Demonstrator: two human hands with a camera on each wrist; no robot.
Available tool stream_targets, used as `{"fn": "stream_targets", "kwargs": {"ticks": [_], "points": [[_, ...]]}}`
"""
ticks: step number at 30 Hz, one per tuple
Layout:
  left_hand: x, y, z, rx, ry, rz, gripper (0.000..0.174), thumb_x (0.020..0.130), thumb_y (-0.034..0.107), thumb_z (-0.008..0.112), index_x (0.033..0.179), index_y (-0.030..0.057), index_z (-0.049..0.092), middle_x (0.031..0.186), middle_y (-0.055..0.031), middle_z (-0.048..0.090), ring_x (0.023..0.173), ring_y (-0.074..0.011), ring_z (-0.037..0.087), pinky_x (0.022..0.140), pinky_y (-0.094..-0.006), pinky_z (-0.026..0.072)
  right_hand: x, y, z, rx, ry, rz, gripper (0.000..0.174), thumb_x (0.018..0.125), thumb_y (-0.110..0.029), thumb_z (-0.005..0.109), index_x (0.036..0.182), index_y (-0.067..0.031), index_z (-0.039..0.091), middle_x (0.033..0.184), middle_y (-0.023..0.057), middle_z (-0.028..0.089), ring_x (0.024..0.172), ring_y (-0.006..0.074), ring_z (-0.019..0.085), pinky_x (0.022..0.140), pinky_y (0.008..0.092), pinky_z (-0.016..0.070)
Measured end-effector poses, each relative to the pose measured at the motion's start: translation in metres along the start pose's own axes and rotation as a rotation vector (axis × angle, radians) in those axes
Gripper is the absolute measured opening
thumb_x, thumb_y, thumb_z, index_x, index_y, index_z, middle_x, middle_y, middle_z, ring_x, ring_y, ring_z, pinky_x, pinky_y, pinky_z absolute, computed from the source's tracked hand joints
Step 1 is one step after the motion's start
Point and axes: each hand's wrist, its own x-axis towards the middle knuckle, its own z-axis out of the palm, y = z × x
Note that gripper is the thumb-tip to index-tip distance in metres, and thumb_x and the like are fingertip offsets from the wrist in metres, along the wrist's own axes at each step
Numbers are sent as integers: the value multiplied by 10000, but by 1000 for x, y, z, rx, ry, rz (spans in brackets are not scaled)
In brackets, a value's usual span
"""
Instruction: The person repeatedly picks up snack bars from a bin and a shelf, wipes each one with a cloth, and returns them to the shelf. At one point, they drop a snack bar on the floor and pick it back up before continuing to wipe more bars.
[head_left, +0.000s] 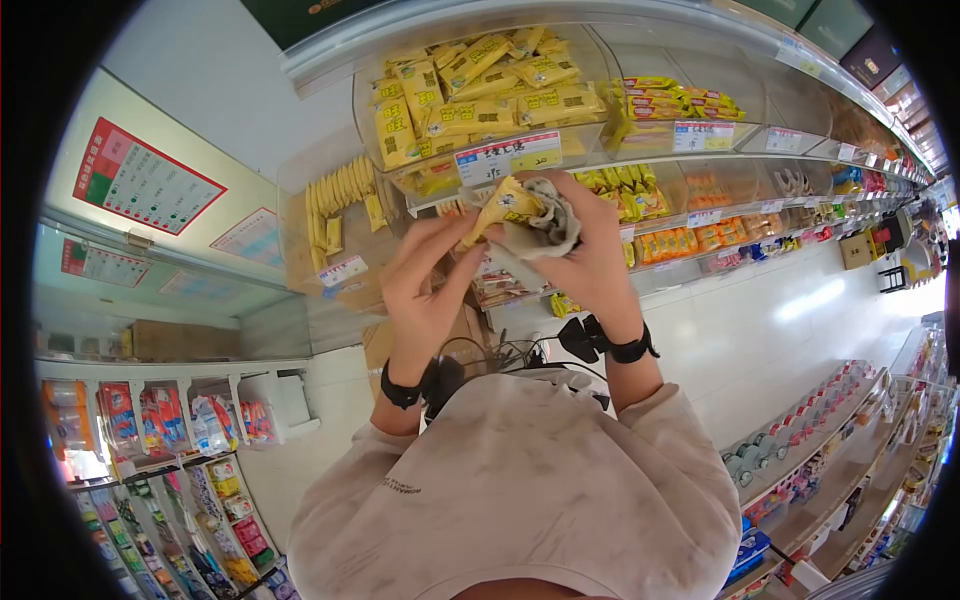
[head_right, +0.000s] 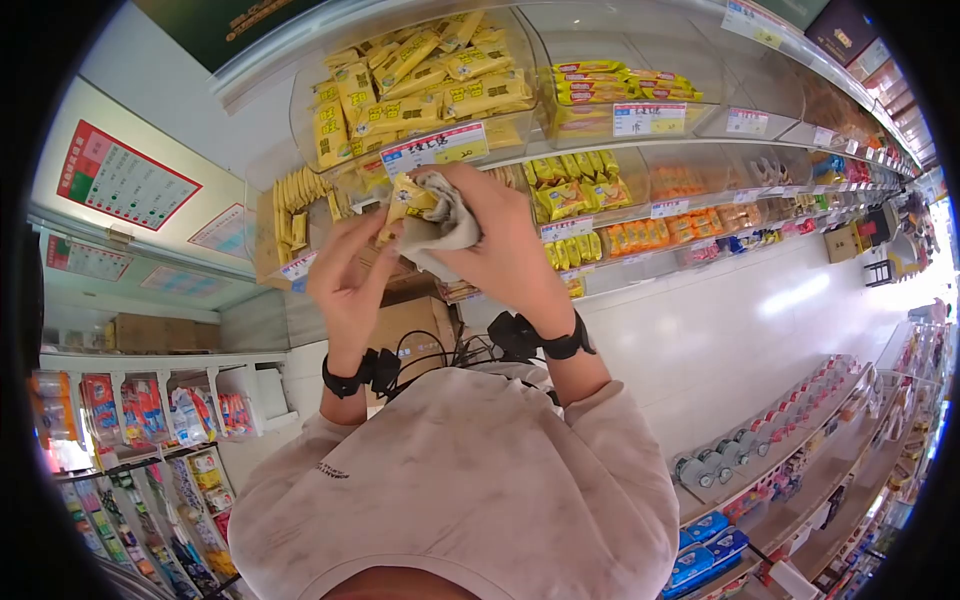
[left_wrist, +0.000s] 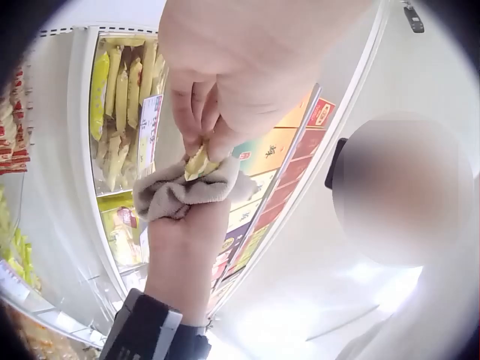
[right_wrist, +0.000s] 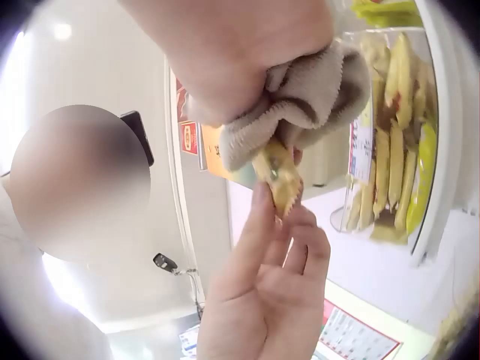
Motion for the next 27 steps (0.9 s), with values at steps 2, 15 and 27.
{"fn": "stream_targets", "kwargs": {"ticks": [2,15,27], "points": [[10,6,3,21,-31,-15,379,808,-81,770,1178,-28,712,1092,-105,695,910,-165,652,801,-277,519,6,1,-7,39,-43,70,256,834,-155,818,962,7,666,838,74,703,747,78,614,697,258,506],[69,-2,37,131,282,169,205,861,-65,731,1060,-15,732,1102,-115,698,957,-214,678,798,-306,541,64,13,-13,-144,248,-69,376,782,-35,775,1121,5,617,1024,188,658,927,364,669,792,380,530],[110,-33,36,608,248,257,405,800,-129,625,1172,11,702,1171,-146,644,974,-308,674,889,-336,529,81,41,17,-536,28,-456,447,681,-18,713,1121,-38,645,1112,153,665,1056,369,627,919,461,498]]}}
